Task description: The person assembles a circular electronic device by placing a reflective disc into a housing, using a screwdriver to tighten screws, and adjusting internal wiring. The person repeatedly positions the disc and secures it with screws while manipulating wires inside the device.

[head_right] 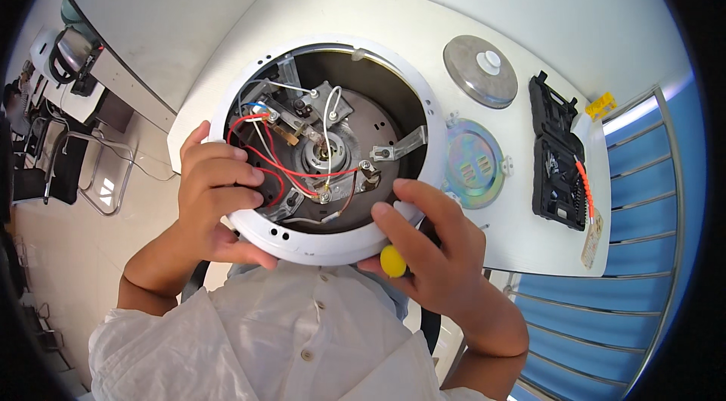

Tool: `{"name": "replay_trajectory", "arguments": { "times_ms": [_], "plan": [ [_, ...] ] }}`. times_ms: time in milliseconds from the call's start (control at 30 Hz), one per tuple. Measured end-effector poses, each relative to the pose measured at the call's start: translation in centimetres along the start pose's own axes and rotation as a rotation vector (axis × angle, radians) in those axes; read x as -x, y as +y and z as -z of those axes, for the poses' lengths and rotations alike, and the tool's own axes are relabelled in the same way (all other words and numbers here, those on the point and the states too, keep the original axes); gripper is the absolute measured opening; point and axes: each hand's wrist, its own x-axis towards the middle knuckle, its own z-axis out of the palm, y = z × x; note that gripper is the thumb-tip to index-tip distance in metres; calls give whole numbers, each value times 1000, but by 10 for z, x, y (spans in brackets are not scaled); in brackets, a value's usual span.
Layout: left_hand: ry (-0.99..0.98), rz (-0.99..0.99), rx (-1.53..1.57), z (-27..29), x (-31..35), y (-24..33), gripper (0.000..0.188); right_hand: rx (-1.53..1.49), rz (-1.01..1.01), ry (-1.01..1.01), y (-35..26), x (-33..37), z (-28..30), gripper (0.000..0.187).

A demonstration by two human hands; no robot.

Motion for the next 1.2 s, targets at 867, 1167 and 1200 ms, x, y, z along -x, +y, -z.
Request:
{"name": "replay_trajectory", "arguments": {
  "times_ms": [867,1167,1200],
  "plan": [
    [212,-71,163,-23,1,-23,33,-138,-377,-234,-31,10,15,61],
    [112,-61,181,-14,-1,-30,41,-65,-321,-289,-31,6,15,59],
    [110,-61,183,-13,0,-30,41,-46,-303,-256,-30,5,13,56]
  ]
}}
